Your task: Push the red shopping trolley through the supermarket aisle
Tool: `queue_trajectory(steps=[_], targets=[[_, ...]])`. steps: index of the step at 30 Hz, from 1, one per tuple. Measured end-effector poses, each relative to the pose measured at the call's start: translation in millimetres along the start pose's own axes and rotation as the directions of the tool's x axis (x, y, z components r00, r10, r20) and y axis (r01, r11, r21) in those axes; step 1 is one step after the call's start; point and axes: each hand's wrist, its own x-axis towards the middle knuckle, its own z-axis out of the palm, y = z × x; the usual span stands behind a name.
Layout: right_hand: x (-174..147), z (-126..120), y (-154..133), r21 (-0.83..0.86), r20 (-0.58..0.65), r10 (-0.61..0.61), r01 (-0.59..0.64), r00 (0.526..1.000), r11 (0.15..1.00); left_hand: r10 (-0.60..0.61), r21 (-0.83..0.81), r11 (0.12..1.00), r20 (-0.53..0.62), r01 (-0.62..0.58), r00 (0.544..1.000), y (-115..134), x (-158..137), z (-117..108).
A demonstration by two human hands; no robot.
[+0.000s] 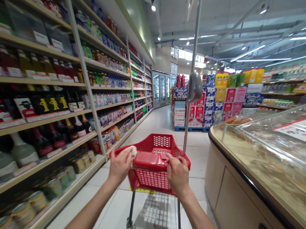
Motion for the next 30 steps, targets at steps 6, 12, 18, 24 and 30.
queue_trajectory(steps=[6, 12, 18, 24, 30], targets=[[-1.6, -7.4, 15.6, 0.01, -0.064, 0.013, -0.013, 0.998, 1.0, 0.188, -0.066, 0.98, 0.024, -0.186, 0.982, 26.8, -5.7, 3.0], [-2.9, -11.8, 21.9, 0.053, -0.073, -0.076, 0.08, 0.994, 0.995, 0.083, 0.05, 0.996, -0.12, -0.077, 0.989, -1.5, -11.6, -0.4], [-2.9, -4.5, 17.9, 0.034, -0.098, -0.104, 0.108, 0.99, 0.994, 0.232, 0.025, 0.973, -0.141, -0.231, 0.962, 19.9, -18.1, 8.6], [-1.4, -4.5, 16.3, 0.061, -0.074, -0.11, 0.115, 0.991, 0.992, 0.002, 0.043, 0.999, -0.131, 0.003, 0.991, -3.7, -10.2, 0.7], [-2.0, -5.3, 20.6, 0.037, -0.088, -0.065, 0.068, 0.994, 0.997, 0.236, -0.046, 0.97, -0.064, -0.239, 0.97, 34.7, -9.8, 9.8]])
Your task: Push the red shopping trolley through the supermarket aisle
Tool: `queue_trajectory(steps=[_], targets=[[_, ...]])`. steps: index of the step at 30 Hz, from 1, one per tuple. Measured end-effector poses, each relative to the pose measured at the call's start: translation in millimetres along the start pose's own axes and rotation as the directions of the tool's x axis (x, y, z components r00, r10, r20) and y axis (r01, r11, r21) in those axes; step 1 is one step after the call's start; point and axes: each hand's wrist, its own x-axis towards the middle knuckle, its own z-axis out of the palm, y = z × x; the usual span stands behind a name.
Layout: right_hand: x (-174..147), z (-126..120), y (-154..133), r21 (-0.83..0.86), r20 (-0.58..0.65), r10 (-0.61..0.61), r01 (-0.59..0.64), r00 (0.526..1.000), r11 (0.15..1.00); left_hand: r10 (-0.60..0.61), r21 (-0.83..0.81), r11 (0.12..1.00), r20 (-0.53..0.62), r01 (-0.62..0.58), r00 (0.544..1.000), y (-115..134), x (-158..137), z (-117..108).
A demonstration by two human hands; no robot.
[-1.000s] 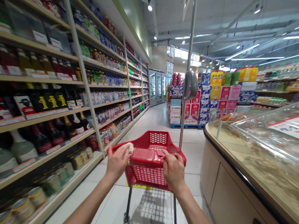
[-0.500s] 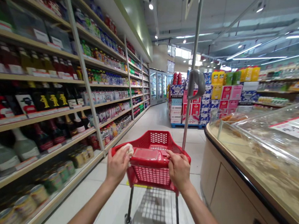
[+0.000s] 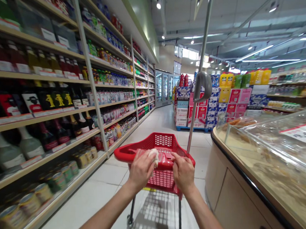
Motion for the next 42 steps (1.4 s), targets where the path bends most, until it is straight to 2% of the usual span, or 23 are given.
queue_trajectory(steps=[2, 5, 7, 8, 10, 12, 13, 17, 19, 21, 23, 25, 28, 29, 31, 34, 35, 36, 40, 42], targets=[[-0.7, -1.0, 1.7, -0.007, 0.021, -0.001, 0.001, 1.0, 1.0, 0.0, -0.017, 1.0, -0.002, 0.0, 1.0, 3.4, 2.7, 0.5], [-0.9, -1.0, 0.6, -0.027, 0.041, 0.007, -0.006, 0.999, 1.0, -0.203, 0.018, 0.979, -0.06, 0.204, 0.977, -6.2, 4.9, -2.1], [-0.4, 0.1, -1.9, -0.046, 0.027, 0.016, -0.015, 1.0, 0.999, -0.262, 0.028, 0.964, -0.08, 0.265, 0.962, -4.6, 6.1, -0.6], [-0.2, 0.6, -3.0, -0.053, 0.017, 0.018, -0.017, 1.0, 0.998, -0.225, 0.02, 0.974, -0.069, 0.227, 0.972, 0.2, 6.7, 1.4], [0.3, 1.1, -4.3, -0.054, 0.015, 0.009, -0.008, 1.0, 0.999, -0.063, -0.014, 0.998, -0.027, 0.063, 0.998, 12.0, 7.3, 5.7], [0.6, 0.8, -4.4, -0.036, 0.035, -0.012, 0.013, 0.999, 0.999, 0.037, -0.033, 0.999, -0.005, -0.037, 0.999, 16.1, 7.0, 6.6], [0.6, 0.6, -4.3, -0.024, 0.046, -0.02, 0.021, 0.999, 0.999, 0.019, -0.024, 1.0, -0.008, -0.019, 1.0, 13.4, 6.5, 5.2], [0.3, 1.1, -5.6, 0.004, 0.04, 0.005, -0.005, 0.999, 1.0, -0.242, 0.039, 0.969, -0.049, 0.244, 0.969, -5.3, 7.0, -2.6], [0.1, 1.8, -6.9, 0.006, 0.024, 0.02, -0.02, 1.0, 1.0, -0.217, 0.03, 0.976, -0.02, 0.217, 0.976, 0.3, 9.5, -1.1], [-0.1, 1.6, -7.4, 0.014, 0.022, 0.008, -0.009, 1.0, 1.0, -0.062, -0.022, 0.998, 0.043, 0.063, 0.997, 14.0, 12.3, 3.3], [-0.2, 0.0, -6.6, 0.027, 0.03, -0.018, 0.017, 0.999, 0.999, 0.052, -0.074, 0.996, 0.084, -0.046, 0.995, 22.1, 13.7, 5.4], [-0.5, -1.9, -5.1, 0.038, 0.033, -0.031, 0.03, 0.999, 0.999, 0.009, -0.073, 0.997, 0.081, -0.003, 0.997, 16.7, 12.9, 2.4], [-1.1, -3.2, -4.0, 0.031, 0.023, -0.001, 0.0, 1.0, 1.0, -0.211, -0.007, 0.977, 0.015, 0.211, 0.977, -1.1, 9.4, -6.0], [-1.4, -3.0, -4.1, 0.024, 0.02, 0.016, -0.016, 1.0, 1.0, -0.248, 0.009, 0.969, -0.003, 0.248, 0.969, -3.1, 8.2, -7.5], [-2.1, -2.6, -4.0, 0.016, 0.014, 0.037, -0.037, 0.999, 0.999, -0.204, 0.016, 0.979, -0.001, 0.204, 0.979, 2.8, 6.2, -7.0], [-3.5, -3.6, -1.4, 0.037, 0.033, 0.02, -0.022, 0.999, 0.999, -0.003, -0.017, 1.0, 0.039, 0.003, 0.999, 19.3, 4.7, -2.3], [-3.9, -4.5, -0.1, 0.046, 0.045, 0.013, -0.015, 0.999, 0.999, 0.022, -0.025, 0.999, 0.044, -0.021, 0.999, 21.0, 4.4, -1.5], [-4.1, -5.5, 0.7, 0.052, 0.057, 0.01, -0.013, 0.998, 0.999, 0.005, -0.026, 1.0, 0.044, -0.004, 0.999, 19.8, 4.3, -1.6], [-1.1, -4.6, -10.4, 0.044, 0.041, 0.061, -0.063, 0.997, 0.997, -0.235, 0.0, 0.972, 0.043, 0.236, 0.971, 1.5, 6.3, -5.7], [4.0, 0.6, -27.4, 0.081, 0.009, 0.028, -0.028, 1.0, 0.996, -0.22, -0.015, 0.975, 0.112, 0.223, 0.969, -3.3, 8.8, -6.8]])
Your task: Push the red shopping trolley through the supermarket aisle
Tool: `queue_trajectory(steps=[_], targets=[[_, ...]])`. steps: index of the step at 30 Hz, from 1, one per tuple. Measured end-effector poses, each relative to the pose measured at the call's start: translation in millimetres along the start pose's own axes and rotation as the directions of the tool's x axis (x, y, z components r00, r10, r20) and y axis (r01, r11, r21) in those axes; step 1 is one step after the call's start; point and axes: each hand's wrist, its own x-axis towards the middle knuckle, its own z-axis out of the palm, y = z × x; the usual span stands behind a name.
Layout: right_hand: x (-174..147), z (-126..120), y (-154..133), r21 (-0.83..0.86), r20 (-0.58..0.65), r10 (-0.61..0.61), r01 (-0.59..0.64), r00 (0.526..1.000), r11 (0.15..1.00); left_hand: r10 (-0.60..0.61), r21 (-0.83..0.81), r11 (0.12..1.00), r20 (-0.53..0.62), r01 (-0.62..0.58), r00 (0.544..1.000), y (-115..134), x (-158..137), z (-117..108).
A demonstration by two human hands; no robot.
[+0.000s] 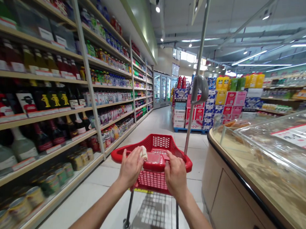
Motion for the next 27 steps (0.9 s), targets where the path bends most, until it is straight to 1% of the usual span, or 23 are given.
queue_trajectory(steps=[2, 3, 4, 6, 7, 9, 11, 13, 15, 17, 19, 20, 22, 23, 24, 27], targets=[[6.6, 8.8, -20.8, 0.064, 0.033, -0.076, 0.074, 0.997, 0.995, 0.096, -0.045, 0.995, 0.102, -0.092, 0.99, -2.6, 1.7, -1.7], [10.2, 13.2, -31.1, 0.084, 0.08, -0.104, 0.097, 0.991, 0.992, 0.123, -0.062, 0.991, 0.144, -0.115, 0.982, -5.5, 1.5, -3.2], [13.8, 17.5, -40.5, 0.089, 0.14, -0.112, 0.101, 0.984, 0.991, 0.126, -0.063, 0.991, 0.178, -0.116, 0.976, -10.2, 0.7, -5.4], [20.3, 25.7, -55.7, 0.061, 0.246, -0.088, 0.075, 0.965, 0.995, 0.086, -0.016, 0.996, 0.232, -0.085, 0.969, -24.5, -2.9, -10.6], [23.2, 30.0, -61.5, 0.037, 0.277, -0.062, 0.053, 0.959, 0.998, 0.072, 0.017, 0.997, 0.257, -0.079, 0.964, -32.8, -5.1, -13.0], [27.8, 39.3, -69.6, -0.006, 0.299, -0.01, 0.013, 0.954, 1.0, 0.068, 0.07, 0.993, 0.286, -0.091, 0.956, -47.0, -9.9, -15.9], [30.3, 47.4, -73.3, -0.037, 0.307, 0.016, -0.005, 0.951, 0.999, 0.086, 0.102, 0.988, 0.27, -0.117, 0.959, -54.8, -14.0, -15.7], [29.2, 48.7, -69.8, -0.04, 0.323, -0.011, 0.025, 0.946, 0.999, 0.104, 0.119, 0.984, 0.232, -0.135, 0.967, -56.5, -17.1, -13.0], [23.0, 38.3, -55.1, -0.03, 0.325, -0.063, 0.077, 0.944, 0.997, 0.133, 0.122, 0.98, 0.195, -0.158, 0.972, -55.2, -19.3, -9.3], [13.3, 16.3, -28.5, -0.055, 0.292, -0.07, 0.09, 0.954, 0.994, 0.149, 0.118, 0.979, 0.152, -0.168, 0.977, -53.2, -21.0, -5.5], [3.8, -9.5, 3.5, -0.131, 0.232, 0.006, 0.025, 0.973, 0.991, 0.15, 0.111, 0.981, 0.104, -0.161, 0.983, -50.9, -22.4, -1.9], [0.1, -20.2, 17.4, -0.179, 0.185, 0.074, -0.04, 0.98, 0.983, 0.14, 0.11, 0.983, 0.08, -0.148, 0.987, -49.5, -23.0, -0.1], [-5.0, -31.3, 32.6, -0.245, 0.101, 0.164, -0.136, 0.981, 0.96, 0.116, 0.113, 0.986, 0.034, -0.119, 0.993, -45.8, -23.9, 3.4], [-6.5, -30.6, 32.2, -0.25, 0.086, 0.17, -0.144, 0.982, 0.957, 0.106, 0.117, 0.987, 0.015, -0.108, 0.994, -43.8, -24.1, 5.0], [-7.4, -26.1, 26.8, -0.238, 0.09, 0.143, -0.118, 0.986, 0.964, 0.1, 0.122, 0.988, 0.001, -0.099, 0.995, -41.9, -24.2, 6.4], [-6.7, -4.1, -2.7, -0.151, 0.124, -0.022, 0.041, 0.992, 0.988, 0.108, 0.137, 0.985, -0.015, -0.105, 0.994, -38.8, -24.1, 8.6]])
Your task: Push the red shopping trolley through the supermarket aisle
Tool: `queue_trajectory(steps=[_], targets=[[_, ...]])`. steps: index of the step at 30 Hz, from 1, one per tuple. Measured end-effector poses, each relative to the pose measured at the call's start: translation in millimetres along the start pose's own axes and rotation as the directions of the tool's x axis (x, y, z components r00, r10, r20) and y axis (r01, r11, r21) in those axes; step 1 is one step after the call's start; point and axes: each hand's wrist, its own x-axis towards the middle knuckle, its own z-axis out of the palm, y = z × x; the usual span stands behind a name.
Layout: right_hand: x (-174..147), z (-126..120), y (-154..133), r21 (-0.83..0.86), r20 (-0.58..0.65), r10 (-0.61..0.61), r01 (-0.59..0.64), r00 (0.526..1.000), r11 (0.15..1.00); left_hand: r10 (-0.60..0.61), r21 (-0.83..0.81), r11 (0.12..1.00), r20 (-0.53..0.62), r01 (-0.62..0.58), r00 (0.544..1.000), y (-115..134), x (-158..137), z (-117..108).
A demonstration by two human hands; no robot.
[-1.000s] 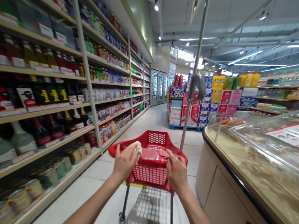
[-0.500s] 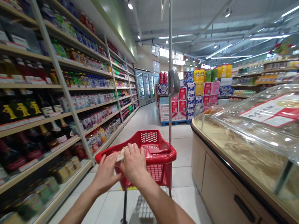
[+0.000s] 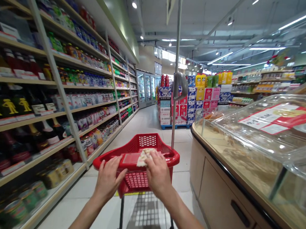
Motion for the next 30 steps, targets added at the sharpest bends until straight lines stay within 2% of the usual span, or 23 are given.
queue_trajectory(steps=[2, 4, 6, 9, 11, 14, 16, 19, 21, 23, 25, 27, 30], targets=[[1.8, 3.9, -10.5, 0.027, 0.0, -0.066, 0.066, 0.998, 0.997, 0.015, 0.006, 1.0, -0.005, -0.015, 1.0, -0.9, -0.3, -0.4], [-0.8, -3.4, 0.1, 0.033, 0.022, -0.065, 0.064, 0.998, 0.997, 0.023, 0.005, 1.0, -0.011, -0.023, 1.0, -2.5, -1.3, -1.5], [-5.9, -17.4, 25.7, 0.012, 0.034, -0.009, 0.008, 0.999, 1.0, 0.018, 0.002, 1.0, -0.02, -0.018, 1.0, -2.2, -2.9, -2.1], [-9.1, -32.8, 54.1, -0.033, -0.025, 0.107, -0.108, 0.994, 0.994, 0.002, 0.0, 1.0, -0.045, -0.002, 0.999, 5.2, -4.8, -1.0], [-6.4, -30.9, 48.0, -0.01, -0.045, 0.116, -0.116, 0.992, 0.993, -0.009, 0.003, 1.0, -0.066, 0.009, 0.998, 13.5, -5.1, 0.8], [0.7, -15.0, 17.0, 0.061, -0.023, 0.038, -0.036, 0.999, 0.997, -0.009, 0.015, 1.0, -0.093, 0.011, 0.996, 23.8, -4.8, 2.8], [3.1, -7.4, 7.8, 0.092, -0.021, 0.007, -0.005, 1.0, 0.996, 0.002, 0.028, 1.0, -0.102, 0.001, 0.995, 25.9, -4.4, 2.6], [-1.5, -11.7, 30.9, 0.093, -0.063, 0.037, -0.031, 0.997, 0.995, 0.022, 0.039, 0.999, -0.096, -0.019, 0.995, 23.3, -4.1, 0.4], [-5.9, -19.9, 54.9, 0.066, -0.146, 0.127, -0.119, 0.981, 0.991, 0.027, 0.038, 0.999, -0.091, -0.024, 0.996, 21.4, -4.1, -0.7], [-7.1, -24.5, 65.2, 0.053, -0.203, 0.201, -0.195, 0.958, 0.979, 0.023, 0.041, 0.999, -0.098, -0.019, 0.995, 21.0, -4.3, -0.5], [-5.1, -22.2, 55.5, 0.052, -0.147, 0.155, -0.149, 0.977, 0.987, 0.016, 0.048, 0.999, -0.109, -0.011, 0.994, 21.4, -4.1, 0.8], [-1.7, -15.5, 36.2, 0.049, -0.038, 0.037, -0.035, 0.999, 0.998, 0.016, 0.054, 0.998, -0.114, -0.01, 0.993, 20.7, -3.4, 2.0], [-0.2, -10.3, 27.0, 0.068, 0.047, -0.057, 0.054, 0.997, 0.996, 0.024, 0.057, 0.998, -0.097, -0.018, 0.995, 15.8, -2.4, 1.9]])
